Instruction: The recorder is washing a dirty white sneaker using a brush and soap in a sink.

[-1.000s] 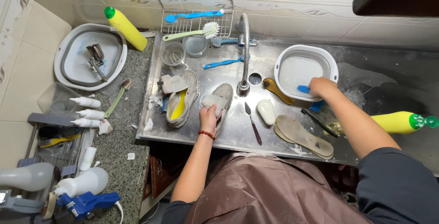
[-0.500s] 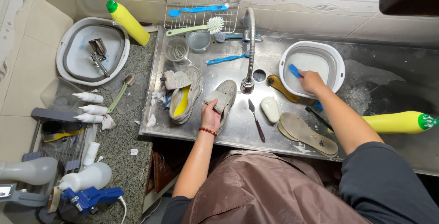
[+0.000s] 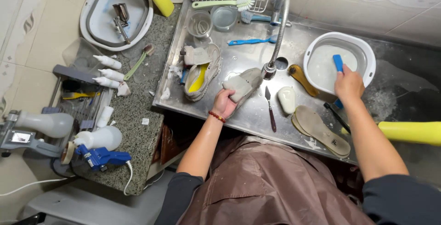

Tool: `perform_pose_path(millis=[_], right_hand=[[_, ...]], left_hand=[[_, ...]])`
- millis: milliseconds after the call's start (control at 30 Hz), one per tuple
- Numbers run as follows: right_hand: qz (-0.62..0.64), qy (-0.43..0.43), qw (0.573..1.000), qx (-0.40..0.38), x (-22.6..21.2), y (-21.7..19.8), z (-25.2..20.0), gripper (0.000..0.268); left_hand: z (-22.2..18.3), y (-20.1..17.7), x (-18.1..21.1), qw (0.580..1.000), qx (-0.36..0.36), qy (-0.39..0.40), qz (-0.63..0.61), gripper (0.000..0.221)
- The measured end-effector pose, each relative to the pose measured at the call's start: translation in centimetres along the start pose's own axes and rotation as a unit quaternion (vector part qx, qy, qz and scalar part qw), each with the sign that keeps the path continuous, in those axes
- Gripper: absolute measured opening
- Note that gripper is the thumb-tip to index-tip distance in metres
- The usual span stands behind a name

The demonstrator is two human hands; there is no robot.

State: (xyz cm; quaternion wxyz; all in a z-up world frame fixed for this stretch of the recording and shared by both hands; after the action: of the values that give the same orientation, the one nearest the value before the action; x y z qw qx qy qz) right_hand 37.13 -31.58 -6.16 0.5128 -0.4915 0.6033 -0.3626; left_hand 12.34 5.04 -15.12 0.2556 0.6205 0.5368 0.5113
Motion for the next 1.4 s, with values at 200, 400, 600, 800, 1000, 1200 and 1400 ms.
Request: perform_pose_path(millis=[200, 400, 600, 800, 1000, 1200, 1400], right_hand=[[0.112, -0.054, 0.988, 0.091, 0.8, 3.5, 0.6, 0.038], [0.218, -0.032, 0.961, 0.165, -1.5, 1.9, -4.4, 0.04], [0.283, -0.104, 0.95, -0.085, -10.3, 8.3, -15.6, 0.039], [0.309, -0.069, 0.948, -0.036, -14.7, 11.6, -17.4, 0.036], [0.223, -0.06, 0.973, 0.002, -15.3, 11.4, -18.6, 0.033], [0.241, -0.07, 0.968, -0.007, -16.8, 11.2, -19.4, 0.038], [0.241, -0.069, 0.968, -0.011, -17.2, 10.4, -20.6, 0.038]], left_hand=[[0.8, -1.2, -0.9, 0.998, -0.032, -0.041, 0.043, 0.047], [0.8, -0.5, -2.3, 0.991, -0.049, -0.099, 0.079, 0.047], [-0.7, -0.8, -3.6, 0.987, 0.002, -0.148, 0.056, 0.047], [0.5, -2.3, -3.8, 0.983, -0.011, -0.169, 0.069, 0.047], [-1.1, -1.3, -3.6, 0.981, -0.008, -0.181, 0.071, 0.05], [-0.3, -1.4, -2.7, 0.971, -0.048, -0.227, 0.054, 0.056], [0.0, -3.8, -3.4, 0.965, -0.1, -0.239, 0.033, 0.05]])
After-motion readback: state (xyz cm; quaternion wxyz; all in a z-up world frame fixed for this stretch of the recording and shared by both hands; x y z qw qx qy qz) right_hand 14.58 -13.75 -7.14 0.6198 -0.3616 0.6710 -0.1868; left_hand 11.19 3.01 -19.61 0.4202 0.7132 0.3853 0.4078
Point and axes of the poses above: each hand's wrist, its own z-axis towards the middle knuckle, its own y-axis out of the palm, x = y × z, the point moved 4 cm from there along z, towards the middle knuckle, and after that the axes turned 4 degrees about y, right-handed, at the moved point
